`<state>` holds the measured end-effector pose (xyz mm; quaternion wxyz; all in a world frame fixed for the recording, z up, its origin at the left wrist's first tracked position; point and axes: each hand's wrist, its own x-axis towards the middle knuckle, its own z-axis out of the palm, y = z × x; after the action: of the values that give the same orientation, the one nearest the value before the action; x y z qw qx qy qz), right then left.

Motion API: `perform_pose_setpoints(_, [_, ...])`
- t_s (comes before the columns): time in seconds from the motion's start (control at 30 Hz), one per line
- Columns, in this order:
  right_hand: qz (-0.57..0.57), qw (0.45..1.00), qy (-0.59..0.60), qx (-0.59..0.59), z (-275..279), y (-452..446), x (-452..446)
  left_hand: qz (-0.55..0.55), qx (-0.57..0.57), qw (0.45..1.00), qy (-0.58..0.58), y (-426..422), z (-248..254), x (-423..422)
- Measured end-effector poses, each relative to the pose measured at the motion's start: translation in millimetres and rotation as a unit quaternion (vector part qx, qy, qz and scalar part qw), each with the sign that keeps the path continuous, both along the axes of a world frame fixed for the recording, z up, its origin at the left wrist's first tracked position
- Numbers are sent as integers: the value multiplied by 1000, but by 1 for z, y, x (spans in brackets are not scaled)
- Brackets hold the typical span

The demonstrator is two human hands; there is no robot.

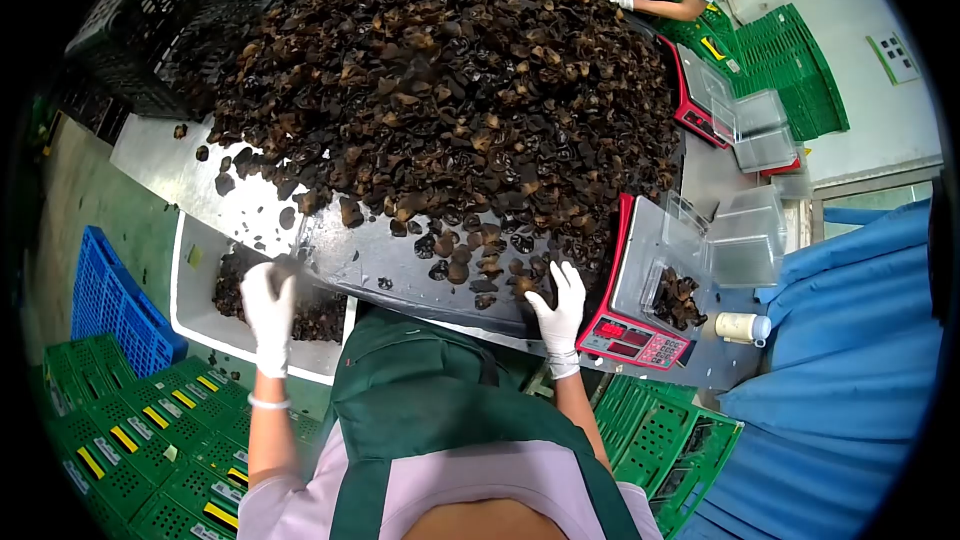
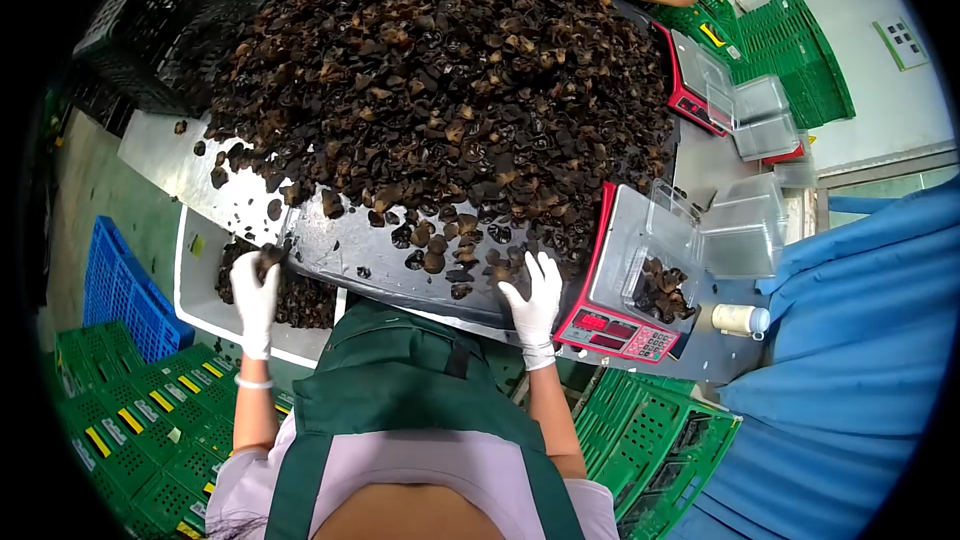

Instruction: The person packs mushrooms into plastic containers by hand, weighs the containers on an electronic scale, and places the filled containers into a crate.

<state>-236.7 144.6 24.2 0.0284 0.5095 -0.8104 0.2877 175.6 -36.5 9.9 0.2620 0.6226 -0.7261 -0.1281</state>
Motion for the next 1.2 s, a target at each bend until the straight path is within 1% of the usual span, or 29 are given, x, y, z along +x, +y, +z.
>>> perform_pose_setpoints(0.07, [32, 999, -33, -28, 2, -5, 0, 17, -69, 992, -105, 4, 14, 22])
perform_pose_setpoints(0.1, [56, 996, -16, -68, 12, -17, 8, 20, -26, 996, -87, 4, 25, 19])
perform_pose_setpoints(0.13, [94, 991, -35, -86, 17, -30, 14, 20, -26, 996, -87, 2, 28, 9])
perform_pose_setpoints(0.2, [101, 994, -24, -21, 9, -55, 23, -65, -55, 996, -22, -4, 36, -22])
perform_pose_setpoints(0.23, [103, 993, 52, 35, 0, -66, 25, -105, -48, 993, 3, -4, 43, -41])
perform_pose_setpoints(0.27, [99, 990, 84, 54, -11, -74, 28, -146, -41, 988, 27, -3, 49, -59])
perform_pose_setpoints(0.33, [91, 983, 108, 115, -13, -80, 34, -196, -39, 979, 45, 1, 49, -79])
perform_pose_setpoints(0.4, [98, 980, 109, 135, -16, -79, 33, -198, -26, 978, 56, 6, 53, -82])
perform_pose_setpoints(0.47, [107, 991, 22, 82, -23, -73, 24, -166, -20, 983, 71, 10, 47, -71])
perform_pose_setpoints(0.5, [97, 991, -57, 71, -14, -68, 20, -153, -28, 985, 75, 11, 38, -61])
perform_pose_setpoints(0.53, [80, 971, -223, 37, -21, -63, 11, -131, -28, 989, 60, 11, 32, -50])
perform_pose_setpoints(0.57, [42, 944, -326, 6, -10, -61, 8, -113, -26, 991, 62, 12, 29, -41])
perform_pose_setpoints(0.6, [3, 905, -425, -27, 2, -60, 6, -96, -25, 993, 65, 11, 28, -34])
perform_pose_setpoints(0.67, [-61, 871, -471, -126, 10, -54, -4, -70, -40, 995, 60, 7, 29, -25])
perform_pose_setpoints(0.7, [-77, 839, -515, -155, 25, -54, 4, -65, -42, 995, 58, 4, 33, -26])
perform_pose_setpoints(0.73, [-21, 879, -451, -152, 37, -55, 20, -61, -45, 996, 56, 0, 38, -28])
perform_pose_setpoints(0.77, [48, 929, -353, -97, 52, -59, 43, -67, -50, 995, 53, -4, 43, -35])
perform_pose_setpoints(0.8, [96, 870, -484, -7, 66, -60, 70, -83, -41, 994, 62, -9, 45, -42])
perform_pose_setpoints(0.83, [230, 864, -448, -19, 57, -59, 92, -112, -29, 991, 75, -11, 50, -54])
perform_pose_setpoints(0.87, [299, 882, -360, 53, 72, -57, 105, -141, -19, 986, 88, -14, 54, -65])
perform_pose_setpoints(0.9, [295, 922, -243, 68, 73, -59, 102, -177, -18, 981, 81, -15, 47, -72])
perform_pose_setpoints(0.93, [287, 946, -123, 86, 75, -62, 98, -223, -12, 972, 73, -15, 43, -81])
perform_pose_setpoints(1.0, [202, 972, -120, 12, 57, -53, 66, -292, 17, 948, 128, -9, 34, -100])
perform_pose_setpoints(1.03, [121, 986, -112, 2, 49, -43, 53, -309, 47, 941, 131, -5, 28, -112])
perform_pose_setpoints(1.07, [58, 997, -31, 33, 28, -31, 36, -324, 78, 934, 133, -1, 20, -122])
perform_pose_setpoints(1.1, [40, 997, -40, 52, 15, -21, 24, -347, 48, 932, 95, 0, 9, -133])
perform_pose_setpoints(1.13, [23, 996, -49, 69, 6, -15, 15, -364, 34, 927, 84, 3, 2, -146])
perform_pose_setpoints(1.2, [33, 994, -66, 85, -6, -13, 12, -398, -2, 914, 76, 4, -3, -168])
